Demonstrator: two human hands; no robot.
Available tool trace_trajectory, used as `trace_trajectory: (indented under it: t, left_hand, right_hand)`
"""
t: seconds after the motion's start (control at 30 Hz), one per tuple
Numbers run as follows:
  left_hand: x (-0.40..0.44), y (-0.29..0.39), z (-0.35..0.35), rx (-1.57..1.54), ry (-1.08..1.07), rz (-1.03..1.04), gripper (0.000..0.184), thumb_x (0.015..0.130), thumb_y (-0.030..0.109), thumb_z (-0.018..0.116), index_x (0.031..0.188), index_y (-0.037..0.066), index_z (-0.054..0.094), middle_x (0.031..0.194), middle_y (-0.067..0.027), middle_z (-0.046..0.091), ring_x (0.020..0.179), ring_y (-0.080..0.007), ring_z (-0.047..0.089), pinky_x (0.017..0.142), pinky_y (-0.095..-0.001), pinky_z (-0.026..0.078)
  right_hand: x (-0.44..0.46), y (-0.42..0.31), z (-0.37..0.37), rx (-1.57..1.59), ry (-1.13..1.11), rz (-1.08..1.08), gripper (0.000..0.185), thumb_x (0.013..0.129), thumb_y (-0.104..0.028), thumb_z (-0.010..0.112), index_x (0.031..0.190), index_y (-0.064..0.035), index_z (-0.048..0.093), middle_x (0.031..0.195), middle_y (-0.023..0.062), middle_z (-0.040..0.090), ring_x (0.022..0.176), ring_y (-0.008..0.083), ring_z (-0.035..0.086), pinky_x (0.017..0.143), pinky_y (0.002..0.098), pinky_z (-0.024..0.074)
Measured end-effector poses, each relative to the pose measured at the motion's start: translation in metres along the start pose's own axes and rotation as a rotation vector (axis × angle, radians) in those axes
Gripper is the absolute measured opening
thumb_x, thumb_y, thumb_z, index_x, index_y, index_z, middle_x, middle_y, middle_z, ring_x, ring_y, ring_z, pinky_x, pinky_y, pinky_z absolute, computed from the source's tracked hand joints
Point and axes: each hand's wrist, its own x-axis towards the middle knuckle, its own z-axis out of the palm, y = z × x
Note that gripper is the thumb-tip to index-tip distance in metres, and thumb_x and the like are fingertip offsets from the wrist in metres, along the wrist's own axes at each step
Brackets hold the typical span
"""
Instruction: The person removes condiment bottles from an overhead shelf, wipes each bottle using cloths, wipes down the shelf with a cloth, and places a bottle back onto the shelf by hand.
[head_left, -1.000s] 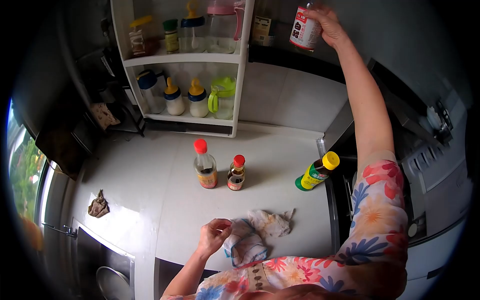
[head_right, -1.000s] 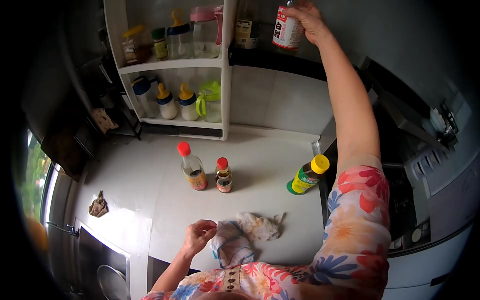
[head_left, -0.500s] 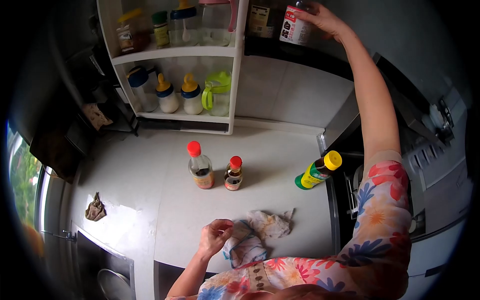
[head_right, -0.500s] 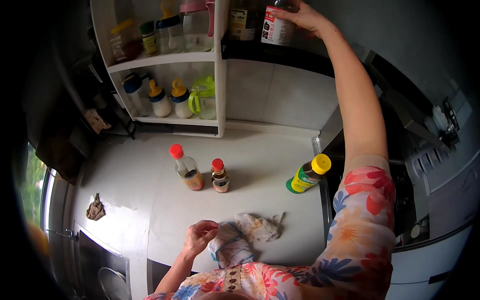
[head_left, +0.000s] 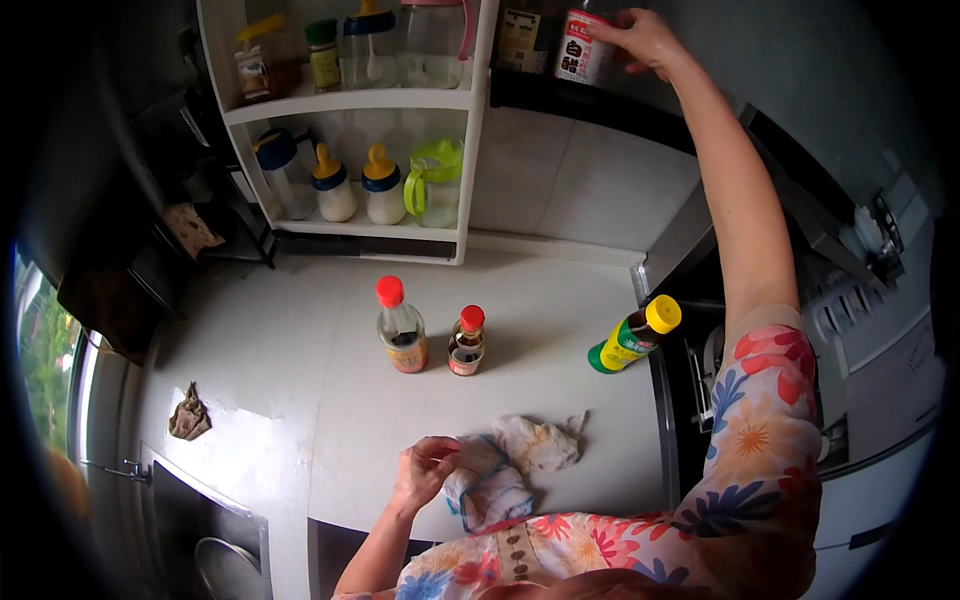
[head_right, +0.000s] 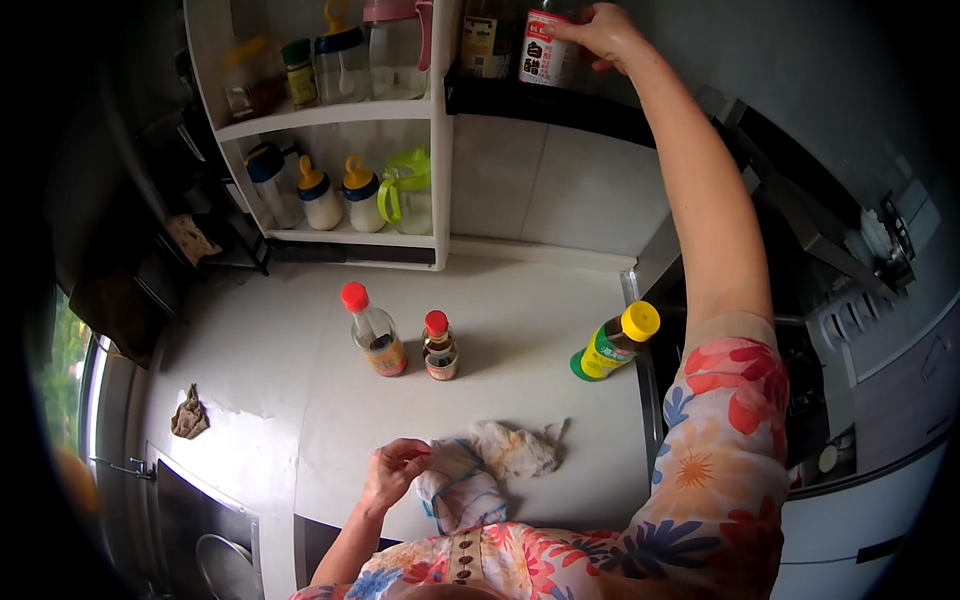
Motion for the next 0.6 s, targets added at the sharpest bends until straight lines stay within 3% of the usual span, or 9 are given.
trace_trajectory:
  t: [0.13,0.17,0.3,0.33,0.37,0.4,0.5,0.57,0.6]
  left_hand:
    - [0.003,-0.002,-0.001,0.105,0.021,0.007,0.016,0.080,0.001,0.063,0.097,0.000,0.064,0.085,-0.0057,0.067,0.077,-0.0120,0.063,0.071,-0.0257,0.052]
    - [0.003,0.002,-0.001,0.133,0.013,-0.014,0.015,0.083,0.000,0.062,0.098,0.000,0.064,0.086,-0.0052,0.066,0.077,-0.0096,0.060,0.070,-0.0234,0.049]
    - [0.006,0.015,-0.008,0.177,0.061,-0.009,0.015,0.083,0.003,0.062,0.098,0.001,0.063,0.083,-0.0027,0.066,0.076,-0.0091,0.060,0.068,-0.0233,0.048]
    - [0.007,0.018,-0.011,0.206,0.111,-0.002,0.014,0.083,0.005,0.063,0.097,0.002,0.064,0.082,-0.0024,0.066,0.075,-0.0081,0.060,0.066,-0.0221,0.047]
    - [0.009,0.017,-0.015,0.190,0.146,0.010,0.014,0.083,0.006,0.064,0.097,0.002,0.064,0.081,-0.0019,0.065,0.074,-0.0074,0.059,0.065,-0.0216,0.047]
    - [0.012,0.014,-0.021,0.105,0.169,0.019,0.015,0.082,0.005,0.065,0.097,0.000,0.063,0.078,-0.0039,0.065,0.070,-0.0105,0.061,0.064,-0.0243,0.050]
    - [0.024,0.025,-0.036,0.067,0.314,0.127,0.017,0.083,0.005,0.065,0.099,0.000,0.062,0.088,-0.0044,0.064,0.076,-0.0092,0.059,0.066,-0.0239,0.050]
    - [0.038,0.038,-0.050,0.122,0.431,0.257,0.021,0.082,0.007,0.066,0.102,-0.001,0.062,0.092,-0.0070,0.064,0.078,-0.0111,0.060,0.067,-0.0244,0.050]
    - [0.046,0.047,-0.057,0.166,0.478,0.293,0.024,0.082,0.009,0.067,0.104,0.000,0.062,0.092,-0.0087,0.064,0.079,-0.0122,0.061,0.066,-0.0250,0.051]
  right_hand:
    - [-0.008,-0.007,0.007,0.024,-0.018,-0.014,0.057,0.070,-0.038,0.078,0.107,0.0020,0.059,0.087,0.0093,0.064,0.066,0.0180,0.060,0.045,0.0317,0.0495]
    - [-0.016,-0.015,0.009,-0.036,0.006,0.032,0.060,0.075,-0.039,0.074,0.114,0.0024,0.056,0.095,0.0109,0.064,0.076,0.0191,0.061,0.052,0.0319,0.0504]
    - [-0.028,-0.003,0.008,-0.024,0.257,-0.030,0.059,0.081,-0.036,0.069,0.121,0.0026,0.050,0.107,0.0125,0.062,0.085,0.0194,0.061,0.060,0.0293,0.0505]
    - [-0.063,-0.026,0.009,0.064,0.241,-0.064,0.054,0.086,-0.029,0.064,0.126,0.0024,0.046,0.112,0.0147,0.060,0.089,0.0189,0.061,0.065,0.0275,0.0507]
    - [-0.106,-0.034,0.012,0.255,0.146,-0.205,0.047,0.087,-0.021,0.062,0.124,0.0031,0.047,0.106,0.0132,0.062,0.089,0.0178,0.061,0.067,0.0281,0.0514]
    - [-0.137,-0.040,0.016,0.298,0.115,-0.152,0.041,0.087,-0.014,0.062,0.122,0.0023,0.049,0.102,0.0108,0.062,0.089,0.0170,0.061,0.066,0.0283,0.0523]
    - [-0.243,0.004,0.051,0.481,-0.425,-0.141,0.022,0.090,-0.021,0.058,0.101,-0.0023,0.063,0.090,0.0071,0.066,0.076,0.0080,0.062,0.066,0.0230,0.0490]
    - [-0.331,0.042,0.107,0.609,-0.820,0.218,0.020,0.084,-0.011,0.066,0.100,-0.0009,0.061,0.084,0.0028,0.064,0.076,0.0078,0.060,0.067,0.0244,0.0489]
    - [-0.372,0.072,0.137,0.523,-0.894,0.081,0.023,0.083,-0.013,0.067,0.100,0.0008,0.060,0.084,0.0050,0.065,0.071,0.0103,0.061,0.066,0.0243,0.0490]
